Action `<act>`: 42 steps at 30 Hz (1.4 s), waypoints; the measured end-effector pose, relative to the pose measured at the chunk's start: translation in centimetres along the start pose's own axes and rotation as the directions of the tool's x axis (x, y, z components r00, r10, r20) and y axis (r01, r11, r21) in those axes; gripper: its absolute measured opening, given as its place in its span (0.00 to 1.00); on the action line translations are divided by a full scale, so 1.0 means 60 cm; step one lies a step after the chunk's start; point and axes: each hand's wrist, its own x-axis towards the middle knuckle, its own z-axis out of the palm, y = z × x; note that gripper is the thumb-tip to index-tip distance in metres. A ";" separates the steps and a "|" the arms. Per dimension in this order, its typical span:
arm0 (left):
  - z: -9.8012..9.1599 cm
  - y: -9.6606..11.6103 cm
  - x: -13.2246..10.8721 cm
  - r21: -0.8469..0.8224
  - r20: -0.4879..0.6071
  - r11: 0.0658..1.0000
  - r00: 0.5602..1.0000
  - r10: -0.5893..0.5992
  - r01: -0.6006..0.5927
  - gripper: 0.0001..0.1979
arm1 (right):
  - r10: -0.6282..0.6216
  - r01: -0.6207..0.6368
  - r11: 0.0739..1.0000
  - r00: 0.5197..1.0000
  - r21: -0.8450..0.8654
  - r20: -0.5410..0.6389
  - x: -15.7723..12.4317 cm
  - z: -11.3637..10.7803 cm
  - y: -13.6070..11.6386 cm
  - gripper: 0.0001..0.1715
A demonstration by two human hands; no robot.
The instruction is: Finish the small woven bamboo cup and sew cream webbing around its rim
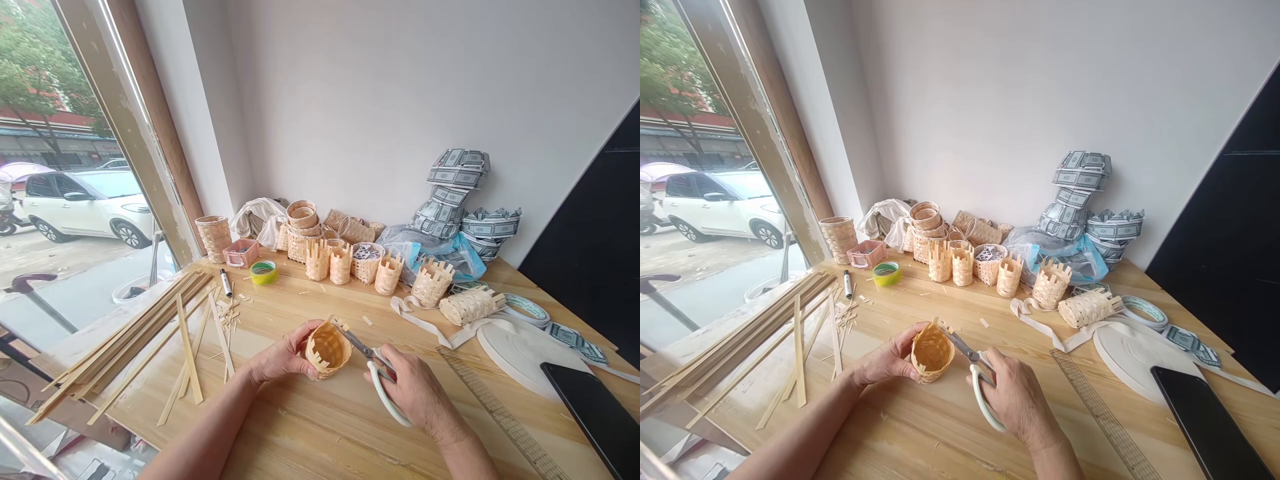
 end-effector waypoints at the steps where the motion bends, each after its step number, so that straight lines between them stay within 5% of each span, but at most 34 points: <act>1: 0.001 0.001 0.000 -0.012 0.001 1.000 1.000 -0.002 0.002 0.37 | 0.001 -0.001 1.000 1.000 -0.008 0.001 0.000 -0.001 0.000 0.13; 11: -0.010 0.017 -0.006 0.007 0.072 0.999 0.996 -0.054 0.053 0.41 | -0.027 0.027 1.000 0.999 0.003 0.016 0.001 0.002 0.008 0.11; 17: 0.013 0.000 -0.002 0.178 -0.073 0.983 0.996 0.055 -0.041 0.51 | 0.006 -0.007 1.000 1.000 -0.030 -0.009 0.002 0.003 0.010 0.12; 22: 0.023 -0.002 0.004 0.282 -0.083 0.959 0.996 0.036 -0.011 0.45 | 0.019 -0.021 0.996 0.999 -0.086 -0.029 0.000 -0.002 0.007 0.11; 42: 0.009 -0.003 0.004 0.181 0.022 0.983 1.000 0.003 -0.007 0.44 | 0.006 -0.005 0.998 1.000 -0.068 0.013 -0.004 -0.008 -0.005 0.13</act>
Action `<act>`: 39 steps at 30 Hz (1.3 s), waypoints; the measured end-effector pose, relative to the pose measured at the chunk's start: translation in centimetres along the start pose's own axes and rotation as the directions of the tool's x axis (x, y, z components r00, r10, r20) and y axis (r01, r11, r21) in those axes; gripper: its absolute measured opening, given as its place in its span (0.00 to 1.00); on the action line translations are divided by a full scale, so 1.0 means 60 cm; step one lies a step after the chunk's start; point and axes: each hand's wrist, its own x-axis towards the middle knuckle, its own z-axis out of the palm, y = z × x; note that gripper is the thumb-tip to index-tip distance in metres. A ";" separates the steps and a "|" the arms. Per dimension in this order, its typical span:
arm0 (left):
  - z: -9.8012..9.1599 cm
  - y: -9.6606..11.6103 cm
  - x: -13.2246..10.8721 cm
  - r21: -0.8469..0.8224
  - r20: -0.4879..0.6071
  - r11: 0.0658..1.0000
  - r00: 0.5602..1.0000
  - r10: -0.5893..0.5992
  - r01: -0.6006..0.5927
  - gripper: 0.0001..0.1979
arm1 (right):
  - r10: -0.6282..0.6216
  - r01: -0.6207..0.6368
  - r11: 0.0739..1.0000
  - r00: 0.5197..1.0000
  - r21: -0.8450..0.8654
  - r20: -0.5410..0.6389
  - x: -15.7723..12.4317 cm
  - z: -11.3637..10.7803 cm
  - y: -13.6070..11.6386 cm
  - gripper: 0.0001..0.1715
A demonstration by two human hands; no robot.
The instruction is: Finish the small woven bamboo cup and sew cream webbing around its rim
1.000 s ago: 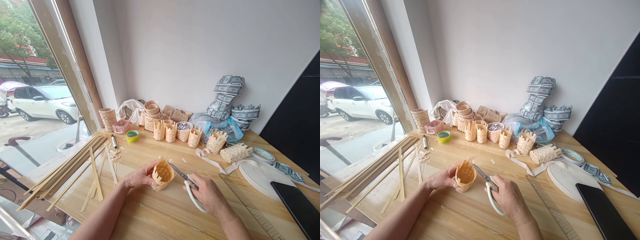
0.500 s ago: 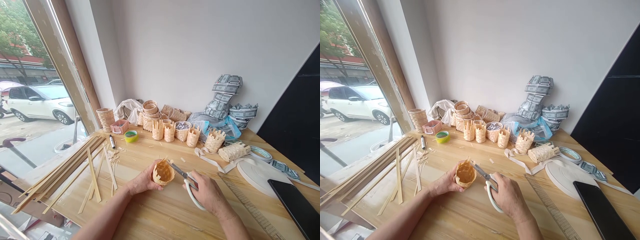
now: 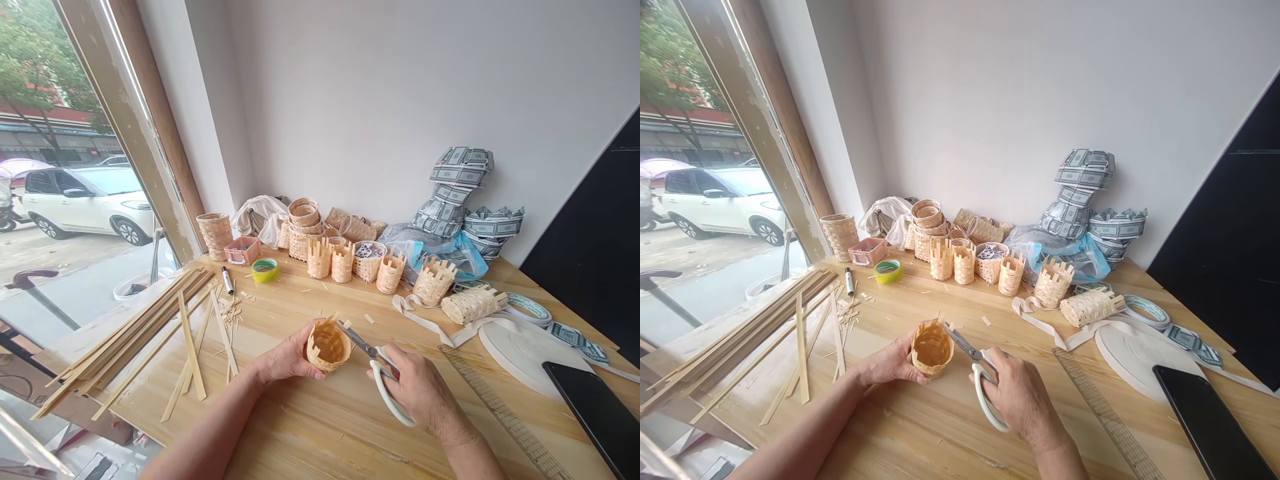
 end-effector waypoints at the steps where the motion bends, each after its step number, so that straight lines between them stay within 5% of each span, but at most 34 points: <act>1: -0.003 -0.001 -0.001 0.005 0.009 1.000 1.000 -0.001 0.001 0.43 | -0.006 0.006 1.000 1.000 0.011 0.003 0.000 0.000 0.000 0.12; 14: -0.019 0.013 -0.010 0.027 -0.038 0.999 0.999 0.026 -0.025 0.38 | -0.037 0.036 0.999 0.999 0.031 0.003 -0.002 0.001 0.011 0.14; 39: -0.016 0.022 -0.007 -0.103 0.110 0.994 0.994 -0.022 0.033 0.32 | -0.053 0.054 0.998 0.998 0.031 -0.024 -0.005 -0.010 -0.004 0.10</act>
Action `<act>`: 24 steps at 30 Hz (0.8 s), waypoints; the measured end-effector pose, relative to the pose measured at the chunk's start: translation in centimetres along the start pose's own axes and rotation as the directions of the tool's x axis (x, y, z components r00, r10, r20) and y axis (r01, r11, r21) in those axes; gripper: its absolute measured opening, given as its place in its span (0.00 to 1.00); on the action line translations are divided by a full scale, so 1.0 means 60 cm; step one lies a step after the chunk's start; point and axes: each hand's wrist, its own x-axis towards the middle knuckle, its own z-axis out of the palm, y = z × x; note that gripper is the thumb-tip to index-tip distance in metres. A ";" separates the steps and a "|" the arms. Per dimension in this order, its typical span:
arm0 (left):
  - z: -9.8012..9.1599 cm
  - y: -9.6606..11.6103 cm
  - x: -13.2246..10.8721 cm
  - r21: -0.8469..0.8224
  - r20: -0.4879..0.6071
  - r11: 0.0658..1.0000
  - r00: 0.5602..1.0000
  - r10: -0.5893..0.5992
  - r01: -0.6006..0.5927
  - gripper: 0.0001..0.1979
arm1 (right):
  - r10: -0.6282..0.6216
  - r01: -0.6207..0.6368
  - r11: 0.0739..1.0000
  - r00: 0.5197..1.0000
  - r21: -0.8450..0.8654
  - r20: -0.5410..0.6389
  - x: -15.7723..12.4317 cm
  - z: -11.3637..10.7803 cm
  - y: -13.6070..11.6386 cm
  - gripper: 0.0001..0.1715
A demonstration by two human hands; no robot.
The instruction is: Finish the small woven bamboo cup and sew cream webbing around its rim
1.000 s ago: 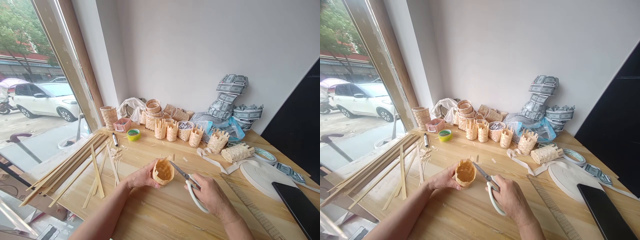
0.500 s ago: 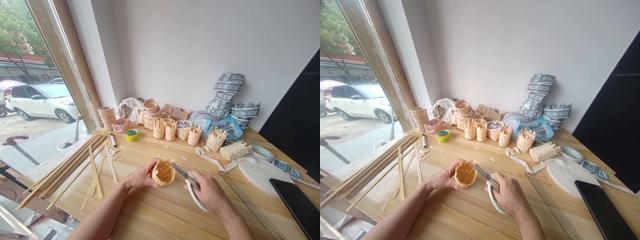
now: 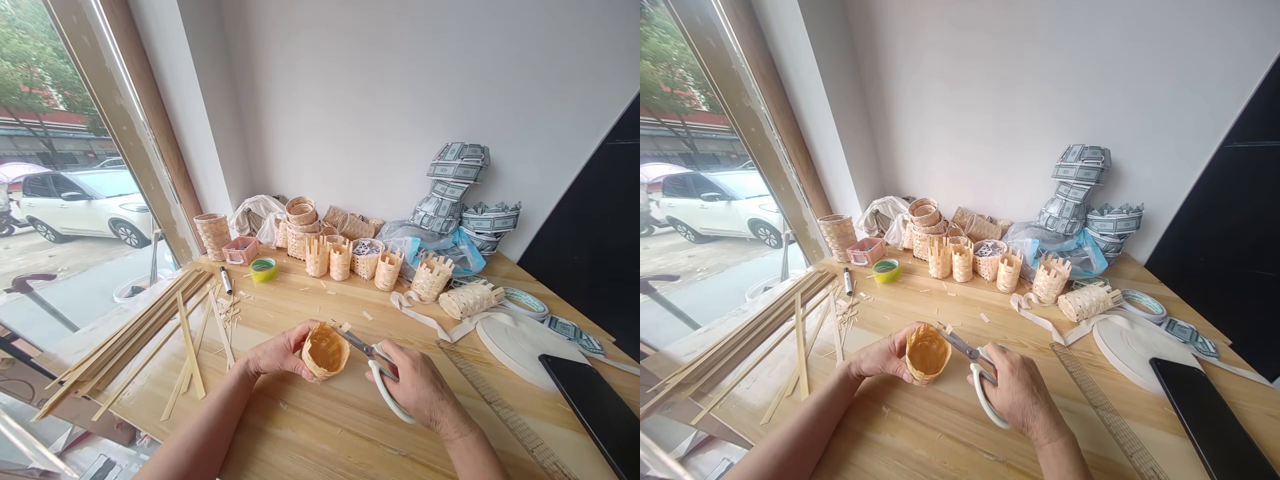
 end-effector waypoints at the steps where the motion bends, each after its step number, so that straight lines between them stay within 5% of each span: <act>1: 0.000 0.001 0.000 0.000 -0.002 1.000 1.000 0.000 0.000 0.32 | 0.001 -0.001 1.000 1.000 -0.001 0.001 0.000 0.000 -0.001 0.10; 14: -0.009 -0.002 -0.005 -0.103 0.016 0.994 0.999 -0.042 0.043 0.37 | -0.012 0.012 1.000 1.000 0.028 0.010 -0.001 0.000 -0.001 0.11; 19: -0.020 0.005 -0.010 -0.058 0.056 0.997 0.997 -0.047 0.050 0.34 | -0.028 0.026 0.998 0.999 0.053 0.030 0.000 0.004 0.003 0.13; 24: -0.008 -0.006 -0.009 0.042 -0.033 0.999 0.999 -0.019 0.020 0.44 | -0.007 0.005 0.999 1.000 0.053 0.029 0.001 0.006 0.004 0.13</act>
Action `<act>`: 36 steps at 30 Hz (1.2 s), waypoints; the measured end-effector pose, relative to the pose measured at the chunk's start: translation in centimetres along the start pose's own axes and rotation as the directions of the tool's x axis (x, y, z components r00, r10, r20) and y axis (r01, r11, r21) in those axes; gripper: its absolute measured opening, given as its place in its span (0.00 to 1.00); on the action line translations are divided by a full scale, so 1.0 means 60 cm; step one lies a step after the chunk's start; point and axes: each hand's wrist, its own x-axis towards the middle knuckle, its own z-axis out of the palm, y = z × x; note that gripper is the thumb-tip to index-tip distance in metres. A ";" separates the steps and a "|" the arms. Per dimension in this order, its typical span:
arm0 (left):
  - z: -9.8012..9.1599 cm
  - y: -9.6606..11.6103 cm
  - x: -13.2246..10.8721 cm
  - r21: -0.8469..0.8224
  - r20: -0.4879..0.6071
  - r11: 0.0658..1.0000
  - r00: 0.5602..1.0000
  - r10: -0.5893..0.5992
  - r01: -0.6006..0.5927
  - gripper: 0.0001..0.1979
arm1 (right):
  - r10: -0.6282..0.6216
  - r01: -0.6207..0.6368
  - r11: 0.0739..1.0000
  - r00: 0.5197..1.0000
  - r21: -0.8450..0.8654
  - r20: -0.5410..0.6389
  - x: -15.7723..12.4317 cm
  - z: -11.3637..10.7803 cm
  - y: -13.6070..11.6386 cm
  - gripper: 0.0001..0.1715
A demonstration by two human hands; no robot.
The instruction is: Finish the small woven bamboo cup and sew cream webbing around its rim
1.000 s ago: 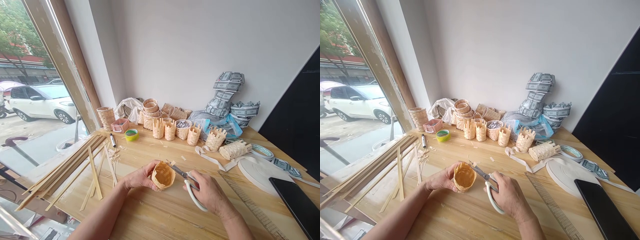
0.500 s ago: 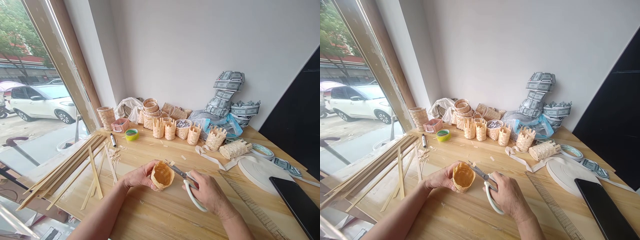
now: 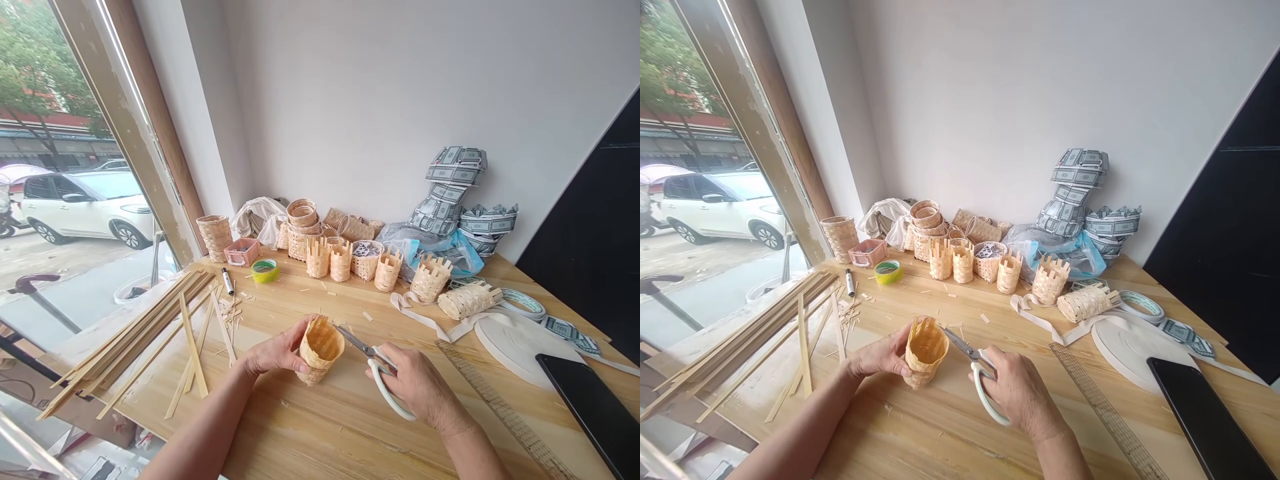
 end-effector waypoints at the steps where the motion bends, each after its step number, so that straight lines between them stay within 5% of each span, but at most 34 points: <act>1: 0.004 -0.003 0.001 0.036 -0.017 0.999 1.000 0.000 0.000 0.46 | 0.002 -0.002 1.000 1.000 -0.003 -0.001 0.000 0.000 0.000 0.14; 7: 0.011 -0.009 0.004 0.080 -0.075 0.997 0.997 0.018 -0.012 0.41 | 0.027 -0.030 0.996 0.999 -0.079 -0.033 0.001 -0.002 0.004 0.12; 36: -0.005 0.006 0.001 -0.063 0.014 0.998 1.000 -0.012 0.012 0.34 | 0.001 0.000 0.999 1.000 -0.035 0.022 0.001 0.008 0.006 0.13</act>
